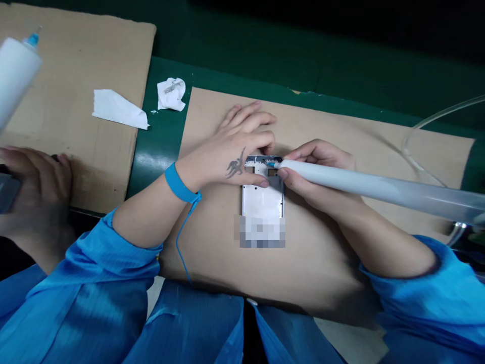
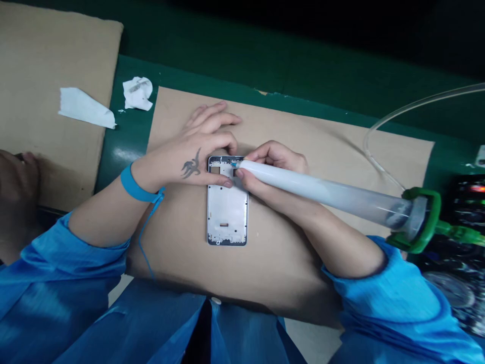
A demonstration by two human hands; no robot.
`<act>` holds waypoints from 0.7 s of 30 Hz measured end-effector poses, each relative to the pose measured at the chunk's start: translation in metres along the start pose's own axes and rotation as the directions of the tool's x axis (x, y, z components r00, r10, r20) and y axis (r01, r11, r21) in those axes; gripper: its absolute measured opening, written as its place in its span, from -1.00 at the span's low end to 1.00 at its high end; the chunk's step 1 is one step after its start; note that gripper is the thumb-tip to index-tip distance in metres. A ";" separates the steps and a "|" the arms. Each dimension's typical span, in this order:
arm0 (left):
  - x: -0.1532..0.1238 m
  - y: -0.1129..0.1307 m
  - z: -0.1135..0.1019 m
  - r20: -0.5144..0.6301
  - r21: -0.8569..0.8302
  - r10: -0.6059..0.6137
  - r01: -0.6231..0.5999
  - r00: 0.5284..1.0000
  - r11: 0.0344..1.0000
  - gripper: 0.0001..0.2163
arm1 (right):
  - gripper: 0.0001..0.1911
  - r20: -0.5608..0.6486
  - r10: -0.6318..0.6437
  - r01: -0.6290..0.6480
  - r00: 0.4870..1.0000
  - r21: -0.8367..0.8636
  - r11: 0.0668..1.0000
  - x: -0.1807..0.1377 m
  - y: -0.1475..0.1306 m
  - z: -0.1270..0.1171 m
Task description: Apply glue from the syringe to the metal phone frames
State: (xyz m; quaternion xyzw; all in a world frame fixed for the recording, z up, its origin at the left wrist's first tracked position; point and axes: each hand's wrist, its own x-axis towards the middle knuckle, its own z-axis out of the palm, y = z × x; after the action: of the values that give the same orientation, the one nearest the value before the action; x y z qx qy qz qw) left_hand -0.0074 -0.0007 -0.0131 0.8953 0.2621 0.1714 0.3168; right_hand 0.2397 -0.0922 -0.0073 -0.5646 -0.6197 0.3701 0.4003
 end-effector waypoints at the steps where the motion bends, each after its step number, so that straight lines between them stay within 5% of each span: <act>1: 0.000 0.000 0.000 -0.001 -0.004 -0.001 0.001 1.000 1.000 -0.43 | -0.65 -0.009 -0.002 0.001 1.000 -0.009 1.000 0.000 0.000 0.000; 21: -0.001 0.001 0.000 -0.019 -0.012 0.009 -0.009 1.000 1.000 -0.44 | -0.68 -0.057 -0.018 0.018 0.998 0.011 1.000 0.002 0.000 0.006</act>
State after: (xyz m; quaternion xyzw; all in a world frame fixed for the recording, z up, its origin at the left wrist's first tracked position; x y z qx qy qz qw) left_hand -0.0079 -0.0017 -0.0126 0.8929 0.2601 0.1829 0.3189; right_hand 0.2338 -0.0907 -0.0098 -0.5670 -0.6109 0.3537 0.4244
